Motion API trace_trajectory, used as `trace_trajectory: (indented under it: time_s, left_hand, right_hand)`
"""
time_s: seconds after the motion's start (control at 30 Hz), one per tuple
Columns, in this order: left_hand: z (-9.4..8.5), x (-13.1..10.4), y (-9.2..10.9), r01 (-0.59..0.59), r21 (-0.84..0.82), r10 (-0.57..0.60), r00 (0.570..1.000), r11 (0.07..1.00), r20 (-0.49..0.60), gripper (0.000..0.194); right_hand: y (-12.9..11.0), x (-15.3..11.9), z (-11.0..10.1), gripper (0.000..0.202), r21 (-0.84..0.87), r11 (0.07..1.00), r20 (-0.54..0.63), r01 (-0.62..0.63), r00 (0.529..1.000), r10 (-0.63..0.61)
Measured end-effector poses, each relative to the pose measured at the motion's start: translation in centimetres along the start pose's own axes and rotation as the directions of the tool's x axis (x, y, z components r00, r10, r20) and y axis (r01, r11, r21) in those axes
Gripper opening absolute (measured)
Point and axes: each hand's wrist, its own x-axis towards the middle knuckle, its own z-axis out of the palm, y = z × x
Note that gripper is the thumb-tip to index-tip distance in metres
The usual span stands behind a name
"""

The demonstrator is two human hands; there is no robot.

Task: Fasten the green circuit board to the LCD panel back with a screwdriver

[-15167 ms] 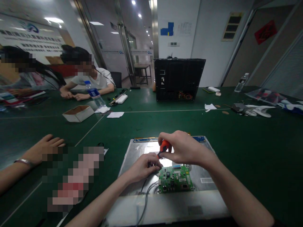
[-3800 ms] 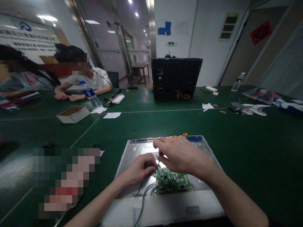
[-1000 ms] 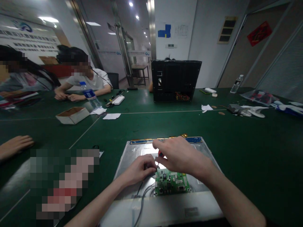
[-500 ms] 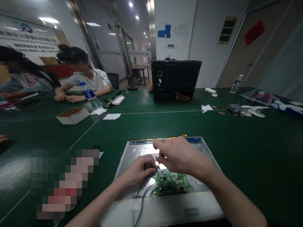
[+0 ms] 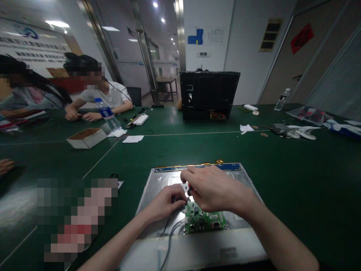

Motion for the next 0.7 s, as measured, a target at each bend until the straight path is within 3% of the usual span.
trace_trajectory:
  time_s: [0.27, 0.5, 0.7]
  left_hand:
    - [-0.06, -0.01, 0.09, -0.022, 0.009, 0.022, 1.000, 1.000, -0.020, 0.011]
    - [0.03, 0.03, -0.23, 0.000, -0.006, 0.000, 1.000, 1.000, -0.001, 0.011]
    - [-0.01, -0.11, -0.11, 0.011, 0.015, -0.011, 1.000, 1.000, -0.010, 0.007]
  right_hand:
    - [0.17, 0.34, 0.66, 0.012, -0.038, 0.995, -0.030, -0.094, 0.995, 0.093]
    - [0.20, -0.03, 0.27, 0.015, 0.000, 1.000, -0.012, 0.002, 1.000, -0.002]
    - [0.04, 0.30, 0.40, 0.014, -0.001, 1.000, -0.010, 0.003, 1.000, -0.003]
